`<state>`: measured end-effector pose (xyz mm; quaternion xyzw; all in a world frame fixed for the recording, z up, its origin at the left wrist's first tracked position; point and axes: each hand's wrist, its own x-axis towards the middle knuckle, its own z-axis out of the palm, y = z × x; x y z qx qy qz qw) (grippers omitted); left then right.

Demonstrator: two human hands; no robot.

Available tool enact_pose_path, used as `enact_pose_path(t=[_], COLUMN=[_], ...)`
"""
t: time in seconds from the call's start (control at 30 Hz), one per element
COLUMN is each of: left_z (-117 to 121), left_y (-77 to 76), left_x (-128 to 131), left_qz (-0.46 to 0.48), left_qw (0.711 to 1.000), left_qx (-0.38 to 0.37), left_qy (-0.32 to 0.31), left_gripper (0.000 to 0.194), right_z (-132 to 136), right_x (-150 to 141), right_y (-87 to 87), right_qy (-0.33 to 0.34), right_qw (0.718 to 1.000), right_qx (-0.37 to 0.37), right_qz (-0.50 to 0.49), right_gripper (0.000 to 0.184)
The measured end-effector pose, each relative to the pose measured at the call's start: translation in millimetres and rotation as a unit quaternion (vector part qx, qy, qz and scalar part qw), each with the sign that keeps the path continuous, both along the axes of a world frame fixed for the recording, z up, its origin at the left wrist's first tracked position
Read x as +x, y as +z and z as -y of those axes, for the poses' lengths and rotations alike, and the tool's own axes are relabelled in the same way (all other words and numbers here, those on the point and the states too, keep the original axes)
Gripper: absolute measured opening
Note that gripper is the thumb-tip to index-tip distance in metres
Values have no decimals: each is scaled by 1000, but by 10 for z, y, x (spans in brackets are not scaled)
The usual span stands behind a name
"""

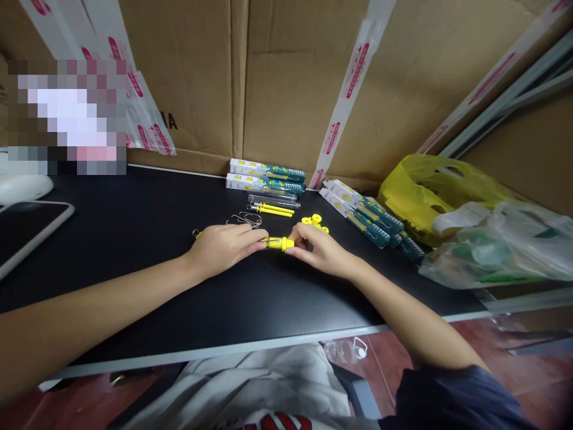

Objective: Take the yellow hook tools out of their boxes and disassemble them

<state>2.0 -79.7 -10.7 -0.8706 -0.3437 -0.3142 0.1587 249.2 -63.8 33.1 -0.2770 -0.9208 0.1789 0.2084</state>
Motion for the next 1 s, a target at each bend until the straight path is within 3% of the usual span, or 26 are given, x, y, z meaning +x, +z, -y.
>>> enact_pose_path(t=[0.27,0.47,0.7,0.8,1.0], left_z=[5,-1,6,0,-11], left_y=[-15,-6,-4,-15,-18], left_x=[5,4,8,4,5], left_qz=[-10,-5,-11,-12,-11], left_qw=[1000,1000,1000,1000,1000], left_qx=[-20,-11,-6,-5,-11], left_qy=[0,2,6,4,5], left_gripper=[34,33,32,31,33], right_z=[48,46,-40,-30,-21], right_x=[12,42,11,4,18], right_y=[87,153,46,49,47], right_qy=[29,9,30,30,1], right_qw=[991,994,993,995,997], right_qx=[115,83,37,9,19], right_qz=[59,71,105,97,73], right_gripper=[11,18,40,36,20])
